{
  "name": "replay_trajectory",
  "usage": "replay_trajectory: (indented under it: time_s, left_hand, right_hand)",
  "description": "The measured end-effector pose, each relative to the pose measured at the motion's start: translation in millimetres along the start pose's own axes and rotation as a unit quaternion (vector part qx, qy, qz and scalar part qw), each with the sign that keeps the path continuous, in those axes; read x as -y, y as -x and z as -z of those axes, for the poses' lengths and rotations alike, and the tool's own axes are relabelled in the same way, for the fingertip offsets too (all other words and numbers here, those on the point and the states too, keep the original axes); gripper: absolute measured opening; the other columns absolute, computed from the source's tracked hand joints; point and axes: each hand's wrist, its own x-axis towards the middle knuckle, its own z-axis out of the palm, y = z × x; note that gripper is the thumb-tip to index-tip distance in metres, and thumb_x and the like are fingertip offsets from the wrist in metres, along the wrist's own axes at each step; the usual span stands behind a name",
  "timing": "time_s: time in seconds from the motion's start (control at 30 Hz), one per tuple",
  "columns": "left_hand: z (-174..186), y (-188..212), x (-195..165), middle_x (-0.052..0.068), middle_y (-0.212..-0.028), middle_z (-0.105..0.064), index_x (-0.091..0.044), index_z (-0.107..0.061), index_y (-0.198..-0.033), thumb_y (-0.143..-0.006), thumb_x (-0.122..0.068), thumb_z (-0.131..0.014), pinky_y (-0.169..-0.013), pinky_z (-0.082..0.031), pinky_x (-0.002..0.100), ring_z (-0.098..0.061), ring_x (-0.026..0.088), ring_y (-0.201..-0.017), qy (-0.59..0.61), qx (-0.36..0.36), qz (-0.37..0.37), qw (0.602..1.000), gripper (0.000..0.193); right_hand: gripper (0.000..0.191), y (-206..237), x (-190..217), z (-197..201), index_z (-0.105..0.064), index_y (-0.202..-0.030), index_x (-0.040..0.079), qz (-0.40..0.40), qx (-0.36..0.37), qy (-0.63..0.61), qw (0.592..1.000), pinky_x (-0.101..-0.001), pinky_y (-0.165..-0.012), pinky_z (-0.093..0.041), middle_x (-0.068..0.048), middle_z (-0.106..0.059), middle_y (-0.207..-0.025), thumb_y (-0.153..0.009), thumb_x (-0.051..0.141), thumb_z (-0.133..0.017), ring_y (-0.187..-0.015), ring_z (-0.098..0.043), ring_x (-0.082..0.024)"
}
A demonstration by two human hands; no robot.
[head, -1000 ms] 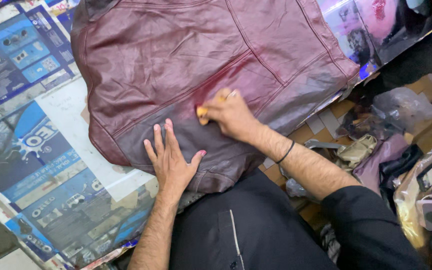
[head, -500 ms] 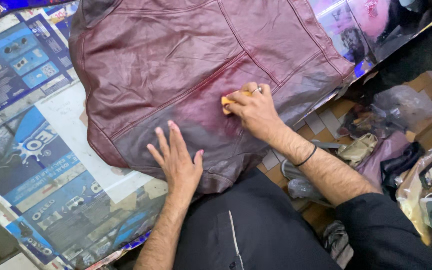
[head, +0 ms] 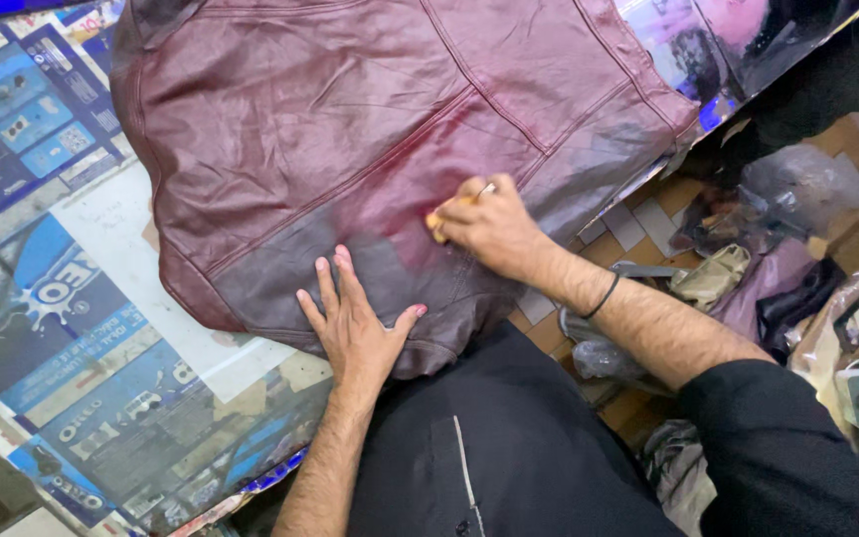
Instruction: The person rubs dye onto a large maroon leather bag using a sponge, working the color across the front panels and seams. They reposition and turn the bag on the work table to reach different areas, reloading the sponge with dye from a bottle as they cover the surface.
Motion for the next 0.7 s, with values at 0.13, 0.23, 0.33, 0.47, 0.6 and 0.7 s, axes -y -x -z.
replay_trajectory:
  time_s: [0.13, 0.23, 0.33, 0.47, 0.6, 0.7]
  left_hand:
    - [-4.2, 2.6, -7.7, 0.021, -0.166, -0.021, 0.003, -0.008, -0.157, -0.069, -0.047, -0.089, -0.117, -0.003, 0.07, -0.013, 0.042, -0.154, -0.02, -0.002, 0.0, 1.0, 0.13]
    - [-14.0, 9.0, -21.0, 0.024, -0.171, -0.019, 0.004, -0.008, -0.163, -0.079, -0.037, -0.087, -0.123, -0.005, 0.067, -0.012, 0.042, -0.159, 0.028, -0.023, -0.03, 0.999, 0.122]
    - [-17.5, 11.8, -24.0, 0.023, -0.168, -0.02, 0.007, -0.007, -0.158, -0.073, -0.044, -0.088, -0.121, -0.007, 0.066, -0.014, 0.042, -0.156, 0.053, -0.01, -0.024, 0.998, 0.128]
    - [-12.0, 14.9, -18.9, 0.022, -0.166, -0.021, 0.006, -0.008, -0.157, -0.067, -0.048, -0.089, -0.12, -0.009, 0.066, -0.015, 0.041, -0.154, 0.032, 0.008, -0.003, 0.999, 0.132]
    - [-7.9, 17.1, -16.0, 0.021, -0.166, -0.021, 0.005, -0.008, -0.157, -0.067, -0.052, -0.089, -0.12, -0.008, 0.066, -0.016, 0.042, -0.154, 0.024, 0.013, -0.002, 1.0, 0.134]
    - [-7.9, 17.1, -14.8, 0.02, -0.167, -0.022, 0.006, -0.009, -0.157, -0.068, -0.053, -0.088, -0.12, -0.008, 0.067, -0.015, 0.041, -0.155, 0.018, 0.005, -0.014, 1.0, 0.133]
  right_hand:
    - [0.024, 13.6, -1.0, 4.0, -0.077, -0.109, 0.022, 0.018, 0.01, 0.013, 1.0, -0.0419, -0.089, -0.037, 0.008, -0.071, -0.116, -0.089, 0.028, -0.065, -0.109, -0.058, -0.018]
    - [0.026, 20.2, 2.3, 4.5, -0.077, -0.107, 0.025, 0.018, -0.009, 0.02, 1.0, -0.0421, -0.092, -0.037, 0.01, -0.071, -0.12, -0.086, 0.022, -0.063, -0.112, -0.059, -0.018]
    - [0.023, 26.0, 9.1, 4.4, -0.078, -0.107, 0.025, -0.081, -0.02, 0.04, 0.996, -0.0438, -0.091, -0.037, 0.009, -0.071, -0.121, -0.089, 0.021, -0.065, -0.11, -0.058, -0.018]
    - [0.02, 34.6, 12.6, 8.3, -0.076, -0.104, 0.024, 0.078, 0.002, 0.03, 0.996, -0.0427, -0.095, -0.038, 0.007, -0.071, -0.121, -0.088, 0.026, -0.066, -0.115, -0.06, -0.016]
    - [0.026, 40.1, 11.8, 13.3, -0.078, -0.112, 0.024, -0.071, 0.005, 0.081, 0.994, -0.0445, -0.092, -0.038, 0.007, -0.07, -0.122, -0.088, 0.019, -0.067, -0.109, -0.058, -0.018]
    - [0.03, 42.4, 14.7, 16.8, -0.077, -0.111, 0.022, -0.079, 0.01, 0.095, 0.992, -0.0457, -0.092, -0.039, 0.004, -0.068, -0.125, -0.083, 0.019, -0.067, -0.111, -0.058, -0.022]
